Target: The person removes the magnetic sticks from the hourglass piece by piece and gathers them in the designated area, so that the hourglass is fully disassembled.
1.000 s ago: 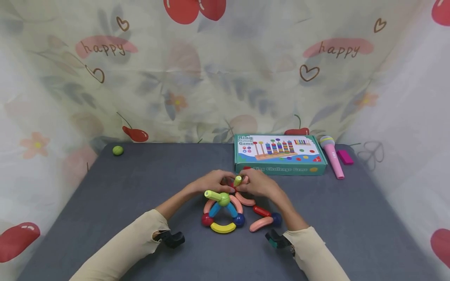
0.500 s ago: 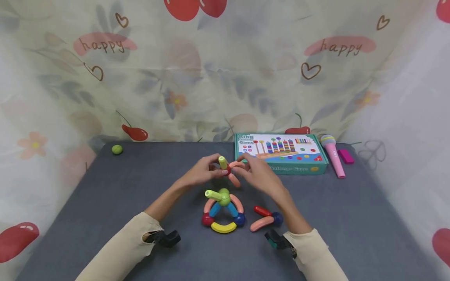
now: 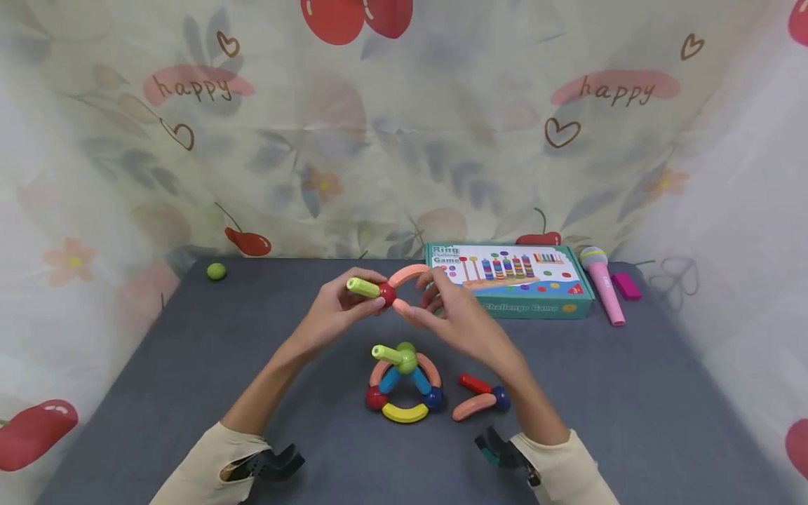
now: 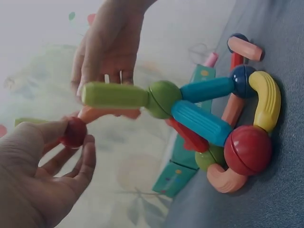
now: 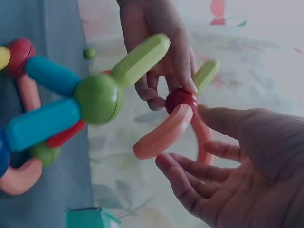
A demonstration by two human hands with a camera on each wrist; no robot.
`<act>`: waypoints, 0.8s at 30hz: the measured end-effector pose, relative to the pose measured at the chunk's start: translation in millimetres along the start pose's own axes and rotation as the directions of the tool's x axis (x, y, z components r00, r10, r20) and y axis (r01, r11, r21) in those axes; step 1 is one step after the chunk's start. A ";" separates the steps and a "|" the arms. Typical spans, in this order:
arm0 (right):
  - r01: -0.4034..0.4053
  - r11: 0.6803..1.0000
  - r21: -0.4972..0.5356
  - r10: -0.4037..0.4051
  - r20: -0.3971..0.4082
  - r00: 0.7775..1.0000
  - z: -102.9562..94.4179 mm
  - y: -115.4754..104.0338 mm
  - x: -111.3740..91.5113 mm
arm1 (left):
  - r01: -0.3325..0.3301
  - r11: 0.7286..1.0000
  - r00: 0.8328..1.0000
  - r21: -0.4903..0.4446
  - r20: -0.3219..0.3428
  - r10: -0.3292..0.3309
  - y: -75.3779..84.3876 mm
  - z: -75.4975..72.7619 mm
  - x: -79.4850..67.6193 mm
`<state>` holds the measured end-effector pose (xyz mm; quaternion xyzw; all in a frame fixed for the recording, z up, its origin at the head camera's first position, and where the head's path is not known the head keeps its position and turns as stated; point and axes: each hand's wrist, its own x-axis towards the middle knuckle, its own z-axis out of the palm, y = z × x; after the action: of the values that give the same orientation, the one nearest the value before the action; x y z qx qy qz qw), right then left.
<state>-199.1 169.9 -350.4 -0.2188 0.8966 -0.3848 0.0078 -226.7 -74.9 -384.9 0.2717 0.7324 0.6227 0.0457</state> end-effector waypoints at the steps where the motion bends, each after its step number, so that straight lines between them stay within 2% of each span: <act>1: -0.007 1.000 0.003 0.007 -0.010 1.000 0.0 -3.8 -1.6 | -0.041 0.999 0.999 0.013 -0.019 0.042 2.9 1.0 -3.3; 4: 0.019 1.000 0.014 -0.019 -0.049 0.999 1.1 -14.4 -7.1 | -0.172 0.982 0.981 0.079 -0.074 0.177 9.8 5.7 -11.4; 7: 0.143 0.990 0.009 -0.141 -0.099 0.985 4.3 -22.8 -12.3 | -0.275 0.947 0.946 0.167 -0.126 0.297 17.8 12.3 -18.3; 11: 0.320 0.946 -0.039 -0.322 -0.158 0.933 11.7 -30.7 -18.1 | -0.320 0.909 0.902 0.268 -0.208 0.379 33.4 22.9 -27.2; 14: 0.382 0.923 -0.053 -0.384 -0.212 0.899 16.9 -32.5 -21.5 | -0.310 0.885 0.878 0.348 -0.253 0.407 46.8 30.5 -33.2; 17: 0.414 0.910 -0.017 -0.403 -0.272 0.874 19.9 -30.8 -24.1 | -0.308 0.859 0.871 0.409 -0.241 0.428 57.4 36.6 -37.8; 20: 0.451 0.891 0.049 -0.414 -0.317 0.853 20.5 -29.0 -24.6 | -0.315 0.847 0.880 0.429 -0.202 0.430 63.5 39.0 -40.4; 22: 0.468 0.876 0.114 -0.412 -0.325 0.851 19.2 -29.3 -24.4 | -0.326 0.849 0.884 0.416 -0.185 0.430 65.6 38.0 -41.1; 24: 0.471 0.859 0.202 -0.397 -0.320 0.860 16.7 -30.7 -24.5 | -0.332 0.848 0.878 0.414 -0.193 0.437 67.3 34.4 -42.0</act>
<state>-162.0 149.5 -344.6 -0.3597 0.7541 -0.5222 -0.1709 -154.3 -58.3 -340.8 0.3271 0.7646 0.5023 -0.2369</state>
